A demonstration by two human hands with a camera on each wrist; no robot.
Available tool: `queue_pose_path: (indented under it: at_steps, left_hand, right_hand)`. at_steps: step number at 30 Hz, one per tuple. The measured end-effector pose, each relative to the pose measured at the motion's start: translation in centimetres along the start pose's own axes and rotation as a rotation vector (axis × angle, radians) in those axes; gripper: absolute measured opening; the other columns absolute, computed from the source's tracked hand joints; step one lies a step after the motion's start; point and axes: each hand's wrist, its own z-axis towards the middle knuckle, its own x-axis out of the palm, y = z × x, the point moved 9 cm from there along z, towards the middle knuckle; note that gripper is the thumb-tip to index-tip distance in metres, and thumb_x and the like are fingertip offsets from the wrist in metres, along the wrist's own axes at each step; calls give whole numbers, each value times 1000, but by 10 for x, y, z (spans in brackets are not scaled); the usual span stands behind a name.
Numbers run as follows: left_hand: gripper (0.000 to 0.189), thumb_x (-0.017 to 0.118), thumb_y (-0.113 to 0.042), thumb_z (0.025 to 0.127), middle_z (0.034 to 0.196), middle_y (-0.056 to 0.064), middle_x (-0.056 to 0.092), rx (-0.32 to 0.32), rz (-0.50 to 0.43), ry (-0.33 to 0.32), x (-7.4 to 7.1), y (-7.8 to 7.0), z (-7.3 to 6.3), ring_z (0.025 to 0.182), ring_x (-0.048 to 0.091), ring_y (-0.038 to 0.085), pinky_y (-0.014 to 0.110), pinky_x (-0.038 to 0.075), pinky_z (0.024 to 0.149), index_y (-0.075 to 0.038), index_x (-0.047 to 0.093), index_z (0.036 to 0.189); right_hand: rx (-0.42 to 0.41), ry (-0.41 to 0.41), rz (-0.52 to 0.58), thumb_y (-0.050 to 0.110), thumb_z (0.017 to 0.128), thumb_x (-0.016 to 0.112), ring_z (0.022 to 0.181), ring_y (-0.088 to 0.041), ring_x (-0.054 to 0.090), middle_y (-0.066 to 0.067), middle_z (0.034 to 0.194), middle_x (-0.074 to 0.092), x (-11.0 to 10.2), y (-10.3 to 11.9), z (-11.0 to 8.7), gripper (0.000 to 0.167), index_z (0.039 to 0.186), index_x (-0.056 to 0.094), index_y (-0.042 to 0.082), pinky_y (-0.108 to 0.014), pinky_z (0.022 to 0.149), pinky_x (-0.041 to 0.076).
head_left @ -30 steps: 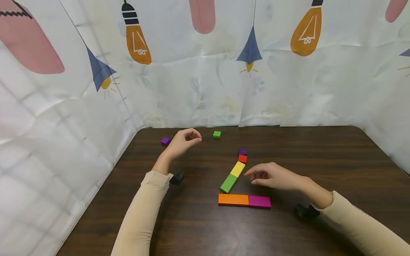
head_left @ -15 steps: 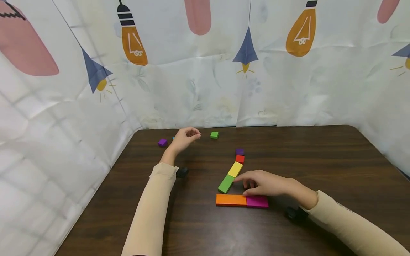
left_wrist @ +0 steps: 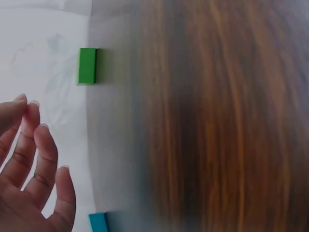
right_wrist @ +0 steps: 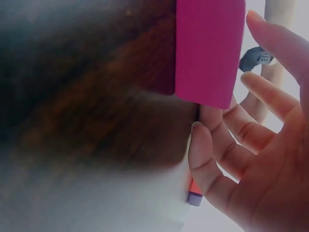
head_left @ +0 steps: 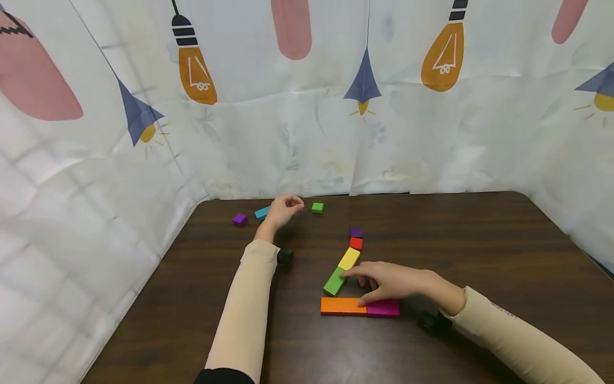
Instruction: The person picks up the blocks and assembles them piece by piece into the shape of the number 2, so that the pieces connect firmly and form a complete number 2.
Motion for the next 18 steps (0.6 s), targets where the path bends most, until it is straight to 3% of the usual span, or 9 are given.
queue_pose_path:
  at_steps: [10,18]
  left_hand:
    - [22,60,-16,106,118,17,63,-101,63,49,16,10,10,105,61,35,47,50,90,-5,64,124]
    - [27,59,-15,106,121,18,61,-112,105,71,30,10,15,109,60,35,48,48,94,-5,62,131]
  right_hand:
    - [-1,15,-4,34,94,77,77,-5,51,5,104,54,0,1,3,65,151,52,16,-26,71,48]
    - [41,31,-9,34,94,78,75,-5,49,6,103,53,2,-3,6,65,151,52,16,-25,71,47]
